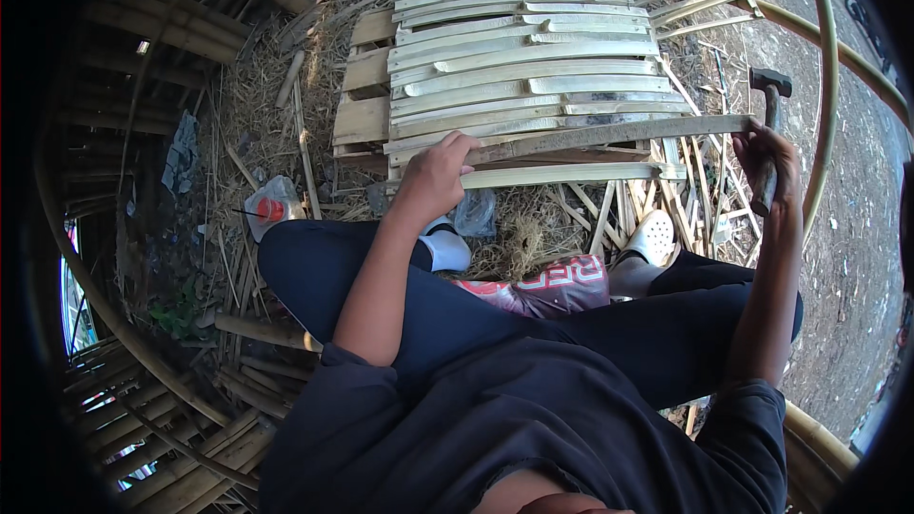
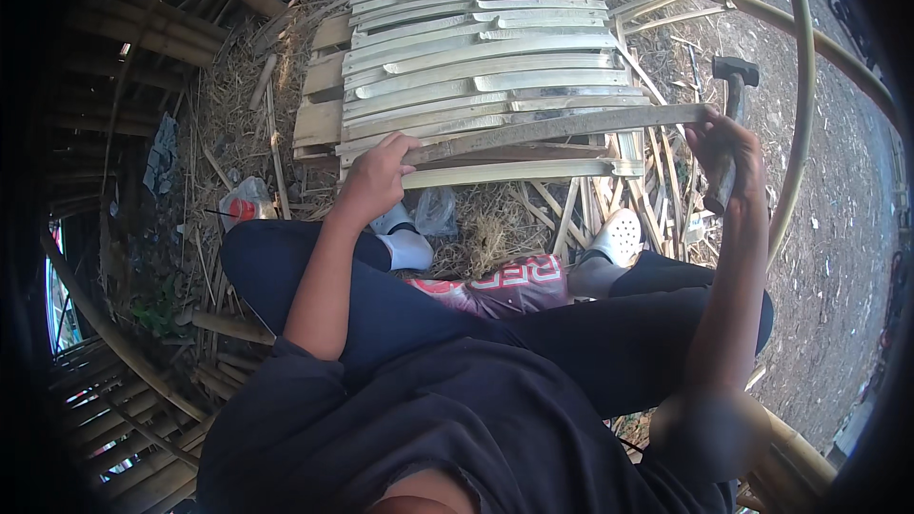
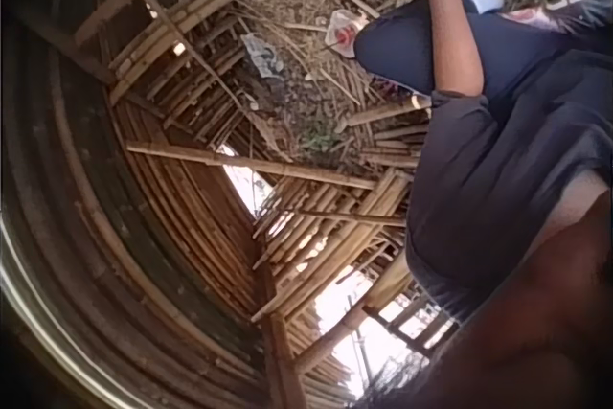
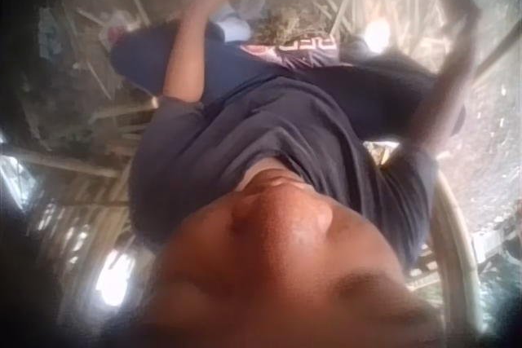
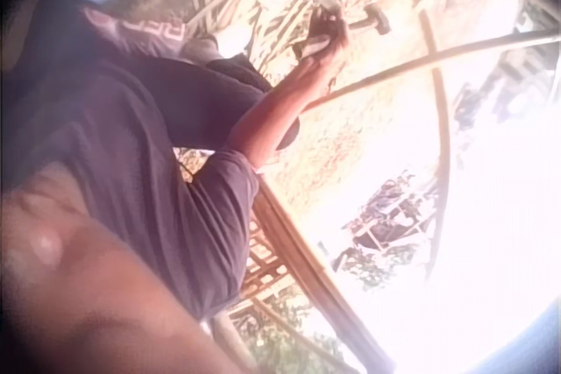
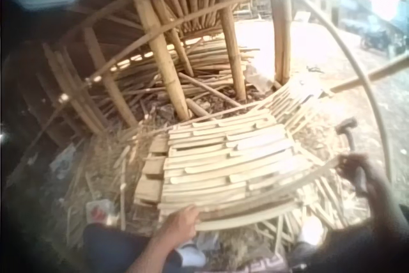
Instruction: The person assembles a bamboo lattice panel by aligning bamboo strips and securing them together using a hammer.
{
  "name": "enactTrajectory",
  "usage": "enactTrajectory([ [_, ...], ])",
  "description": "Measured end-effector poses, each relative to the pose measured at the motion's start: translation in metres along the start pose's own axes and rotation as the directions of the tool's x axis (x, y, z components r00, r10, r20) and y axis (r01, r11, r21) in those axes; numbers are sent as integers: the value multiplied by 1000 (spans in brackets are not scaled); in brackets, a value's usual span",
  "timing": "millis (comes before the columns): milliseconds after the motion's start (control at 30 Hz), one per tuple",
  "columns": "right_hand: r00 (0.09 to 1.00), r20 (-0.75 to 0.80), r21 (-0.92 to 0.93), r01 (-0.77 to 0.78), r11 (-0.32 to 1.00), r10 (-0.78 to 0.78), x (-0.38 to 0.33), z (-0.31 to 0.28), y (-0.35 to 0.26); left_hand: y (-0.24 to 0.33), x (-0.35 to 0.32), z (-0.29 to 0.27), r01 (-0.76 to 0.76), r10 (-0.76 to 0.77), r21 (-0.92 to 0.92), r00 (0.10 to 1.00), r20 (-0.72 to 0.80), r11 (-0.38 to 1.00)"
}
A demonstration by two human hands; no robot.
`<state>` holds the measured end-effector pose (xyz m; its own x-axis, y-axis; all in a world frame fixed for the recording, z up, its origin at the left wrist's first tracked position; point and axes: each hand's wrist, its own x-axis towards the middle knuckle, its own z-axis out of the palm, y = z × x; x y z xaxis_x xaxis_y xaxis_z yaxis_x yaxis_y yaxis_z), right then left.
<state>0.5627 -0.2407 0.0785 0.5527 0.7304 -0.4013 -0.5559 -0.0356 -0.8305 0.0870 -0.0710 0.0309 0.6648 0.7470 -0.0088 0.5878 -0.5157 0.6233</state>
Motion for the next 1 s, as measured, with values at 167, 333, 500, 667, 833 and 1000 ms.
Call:
enactTrajectory([
  [167, 977, 214, 94, -24, 995, 3, -3, 6, 4, 3, 2, 6, -1, 3, 42, 999, -44, 999],
  [333, 978, 196, 196, -109, 975, 70, 2, -7, 6, 0, 10, 12, 97, -93, 38, 993, -75, 995],
  [500, 991, 85, 61, -105, 993, 100, 8, -15, 5, -9, 17, -18, 185, -195, -63, 956, -218, 981],
  [667, 991, 86, 30, -107, 994, 104, 5, -8, 5, -45, 6, -55, -29, -230, -581, 901, -367, 814],
  [833, 983, 162, -26, -89, 996, 92, 6, -13, 6, -49, -6, -76, -255, -251, -871, 890, -381, 419],
  [1000, 992, 50, 30, -116, 993, 114, 4, -8, 12, -56, -5, -76, -215, -197, -896, 930, -309, 389],
])
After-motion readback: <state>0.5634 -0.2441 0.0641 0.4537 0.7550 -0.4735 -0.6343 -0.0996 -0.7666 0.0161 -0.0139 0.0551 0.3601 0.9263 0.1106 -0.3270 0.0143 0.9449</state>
